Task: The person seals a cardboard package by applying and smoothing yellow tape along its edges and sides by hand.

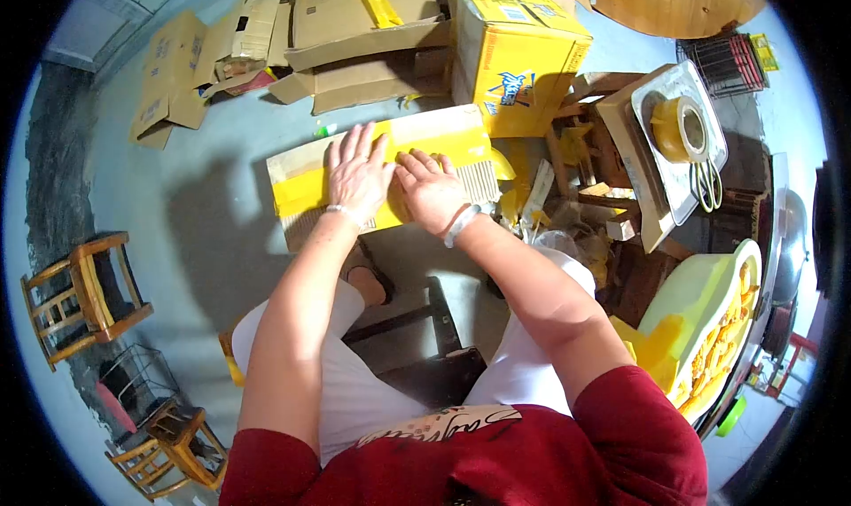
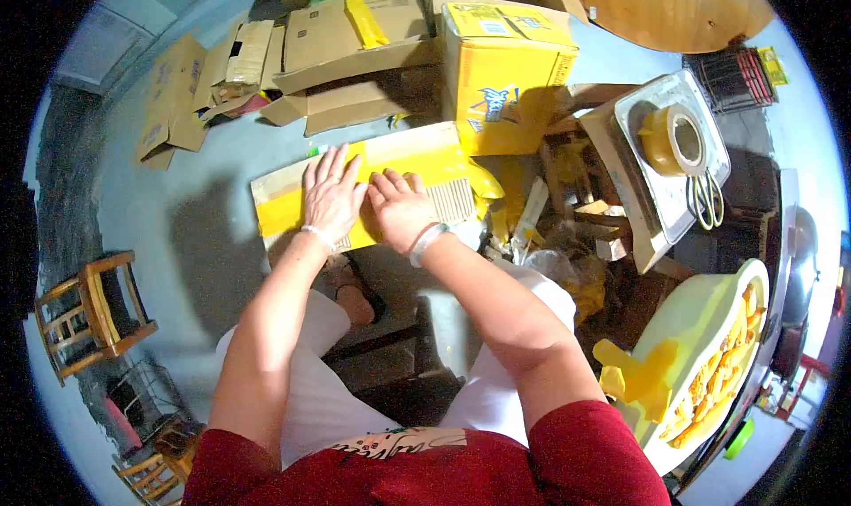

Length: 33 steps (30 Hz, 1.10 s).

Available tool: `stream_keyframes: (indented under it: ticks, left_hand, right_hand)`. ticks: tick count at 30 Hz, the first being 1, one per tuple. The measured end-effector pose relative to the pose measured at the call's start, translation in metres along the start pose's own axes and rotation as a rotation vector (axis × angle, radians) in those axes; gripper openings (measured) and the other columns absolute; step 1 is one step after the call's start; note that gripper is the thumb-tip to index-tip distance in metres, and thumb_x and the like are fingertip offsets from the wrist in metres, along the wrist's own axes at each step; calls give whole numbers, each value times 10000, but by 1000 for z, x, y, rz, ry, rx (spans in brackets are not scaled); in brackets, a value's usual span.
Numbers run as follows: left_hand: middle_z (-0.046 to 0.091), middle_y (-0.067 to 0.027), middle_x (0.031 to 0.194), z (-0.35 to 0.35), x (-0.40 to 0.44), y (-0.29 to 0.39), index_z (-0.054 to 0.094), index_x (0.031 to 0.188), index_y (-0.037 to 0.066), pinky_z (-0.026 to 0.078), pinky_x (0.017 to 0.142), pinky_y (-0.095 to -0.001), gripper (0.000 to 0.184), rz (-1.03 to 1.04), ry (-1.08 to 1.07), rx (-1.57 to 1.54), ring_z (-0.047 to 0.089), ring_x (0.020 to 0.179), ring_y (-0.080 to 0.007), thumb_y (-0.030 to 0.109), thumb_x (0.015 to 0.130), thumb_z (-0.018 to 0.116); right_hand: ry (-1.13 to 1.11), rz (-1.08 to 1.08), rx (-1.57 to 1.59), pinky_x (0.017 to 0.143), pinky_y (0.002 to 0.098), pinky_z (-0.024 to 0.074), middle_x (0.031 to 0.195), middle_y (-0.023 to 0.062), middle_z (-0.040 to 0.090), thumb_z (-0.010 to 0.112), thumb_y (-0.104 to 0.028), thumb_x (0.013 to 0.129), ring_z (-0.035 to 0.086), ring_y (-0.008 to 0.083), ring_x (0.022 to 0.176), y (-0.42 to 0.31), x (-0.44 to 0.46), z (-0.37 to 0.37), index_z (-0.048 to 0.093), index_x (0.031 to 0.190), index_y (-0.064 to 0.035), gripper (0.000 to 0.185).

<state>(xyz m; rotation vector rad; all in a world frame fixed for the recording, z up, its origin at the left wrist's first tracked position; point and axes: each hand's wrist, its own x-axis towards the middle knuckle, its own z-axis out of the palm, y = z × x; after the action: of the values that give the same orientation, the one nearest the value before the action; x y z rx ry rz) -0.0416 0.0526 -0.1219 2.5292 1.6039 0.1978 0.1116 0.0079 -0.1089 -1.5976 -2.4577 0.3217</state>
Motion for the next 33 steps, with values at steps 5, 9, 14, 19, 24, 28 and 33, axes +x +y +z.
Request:
stream_keyframes:
  ticks: [5,9,14,19,24,28,33]
  left_hand:
    - [287,-116,1397,-19,-33,-18,430,1270,95,184,1040,-415,478,14,-86,54,245,1292,-258,287,838,502]
    - [301,-133,1382,-38,-64,-42,435,1261,93,231,1026,-432,503,-24,-262,11,275,1274,-279,304,815,536]
    - [314,-181,1366,-55,-89,-63,427,1267,78,314,976,-444,536,-218,-424,0,322,1248,-309,306,799,554]
    - [301,-175,1376,-43,-84,-56,377,1298,84,330,973,-454,588,-316,-368,66,304,1257,-332,372,812,540]
    - [333,-197,1350,-54,-83,-53,419,1263,57,331,983,-402,568,-286,-389,69,343,1228,-340,348,797,563]
    - [388,-201,1310,-60,-77,-53,465,1218,39,361,959,-385,537,-295,-382,59,408,1177,-339,335,785,578]
    - [462,-168,1242,-67,-69,-52,478,1153,25,439,865,-401,496,-329,-376,49,505,1068,-341,308,766,601]
  right_hand:
    - [-100,167,-44,1011,489,250,1313,104,418,498,-257,816,354,266,1238,22,-10,-8,457,1225,-41,464]
    - [-65,287,-136,996,503,255,1305,86,421,534,-275,801,352,260,1233,56,-33,-11,471,1207,-50,468]
    - [-51,333,-150,1004,478,255,1319,104,401,542,-288,799,338,269,1242,69,-44,-34,436,1236,-46,511]
    - [-94,123,-142,1007,499,238,1354,113,355,535,-375,798,320,264,1257,40,-41,-20,401,1264,-36,592]
    - [-148,217,-134,1012,503,227,1350,103,358,499,-393,827,305,256,1266,40,-53,-19,406,1262,-26,577]
    - [-143,267,-178,1011,502,231,1329,115,380,481,-380,841,318,262,1257,46,-55,-27,419,1250,-20,548]
    - [-167,178,-185,994,481,268,1271,124,438,555,-311,799,407,271,1185,32,-50,-25,467,1195,-25,496]
